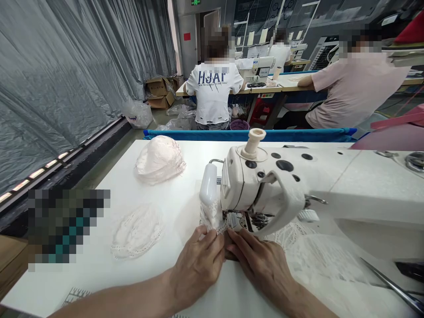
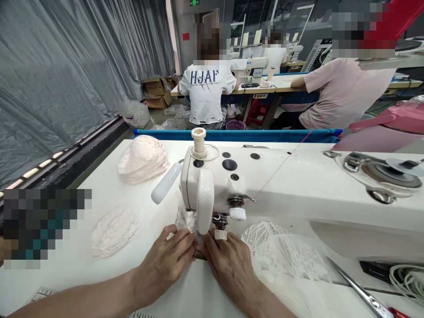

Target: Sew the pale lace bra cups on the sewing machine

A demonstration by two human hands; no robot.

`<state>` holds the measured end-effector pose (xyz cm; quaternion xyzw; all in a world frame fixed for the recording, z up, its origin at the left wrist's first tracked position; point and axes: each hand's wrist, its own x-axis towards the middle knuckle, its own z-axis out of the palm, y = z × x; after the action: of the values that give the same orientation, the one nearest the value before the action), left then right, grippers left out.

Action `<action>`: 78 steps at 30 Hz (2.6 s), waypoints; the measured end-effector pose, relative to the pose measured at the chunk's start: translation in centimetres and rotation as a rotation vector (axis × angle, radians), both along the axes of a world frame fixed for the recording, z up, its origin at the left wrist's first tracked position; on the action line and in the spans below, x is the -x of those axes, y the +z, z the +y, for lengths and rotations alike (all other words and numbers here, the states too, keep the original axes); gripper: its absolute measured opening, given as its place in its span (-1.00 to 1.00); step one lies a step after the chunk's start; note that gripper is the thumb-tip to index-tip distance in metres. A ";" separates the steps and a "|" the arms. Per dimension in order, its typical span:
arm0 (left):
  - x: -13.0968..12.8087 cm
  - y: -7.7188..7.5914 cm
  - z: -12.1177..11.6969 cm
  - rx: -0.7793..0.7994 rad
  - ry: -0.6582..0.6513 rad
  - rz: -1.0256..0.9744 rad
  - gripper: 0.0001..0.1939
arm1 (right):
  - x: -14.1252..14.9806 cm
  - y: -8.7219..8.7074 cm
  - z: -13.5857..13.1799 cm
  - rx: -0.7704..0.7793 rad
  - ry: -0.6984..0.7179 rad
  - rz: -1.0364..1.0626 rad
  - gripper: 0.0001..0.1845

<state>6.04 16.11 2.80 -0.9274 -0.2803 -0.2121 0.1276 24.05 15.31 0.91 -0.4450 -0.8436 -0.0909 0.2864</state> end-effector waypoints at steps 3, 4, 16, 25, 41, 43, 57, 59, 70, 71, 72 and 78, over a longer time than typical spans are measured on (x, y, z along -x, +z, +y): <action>0.0 -0.3 -0.1 -0.035 0.018 0.034 -0.89 | -0.1 -0.1 0.0 -0.013 -0.006 -0.011 -0.62; 0.1 -0.4 -0.1 -0.041 0.021 0.051 -0.88 | -0.1 -0.1 0.0 -0.015 -0.009 -0.020 -0.62; 0.0 -0.6 1.0 -0.039 0.086 0.058 -0.89 | 0.0 -0.5 0.3 -0.040 -0.027 -0.046 -0.62; 0.0 -1.0 1.6 -0.020 0.107 0.056 -0.88 | -0.1 -1.1 0.3 -0.018 -0.064 -0.044 -0.60; 1.9 2.1 -6.5 0.246 0.027 -0.080 -0.85 | 1.2 1.5 -2.4 0.346 0.023 0.000 -0.50; 2.3 2.5 -4.2 0.360 0.189 -0.105 -0.94 | 1.7 1.3 -2.9 0.340 0.031 -0.004 -0.54; 4.6 6.0 -6.2 1.308 0.207 -0.302 -0.81 | 1.7 3.4 -5.5 0.943 0.325 0.574 -0.74; 5.0 6.3 -7.6 1.503 0.199 -0.409 -0.75 | 1.4 4.2 -6.7 1.164 0.404 0.681 -0.71; 4.2 3.6 -12.1 1.870 0.191 -0.703 -0.77 | 1.4 4.2 -13.4 1.362 0.364 0.786 -0.59; 4.4 3.4 -12.3 1.876 0.186 -0.694 -0.78 | 1.5 4.1 -13.7 1.388 0.376 0.789 -0.60; 4.6 3.3 -12.4 1.878 0.179 -0.682 -0.79 | 1.6 4.1 -13.9 1.420 0.384 0.793 -0.61; 5.8 3.2 -13.4 1.985 0.142 -0.667 -0.69 | 1.9 4.1 -14.7 1.518 0.347 0.796 -0.64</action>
<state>0.25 2.71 5.98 -0.4916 -0.4030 -0.1237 -0.7620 22.18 0.66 5.01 -0.3797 -0.5695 0.7022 0.1958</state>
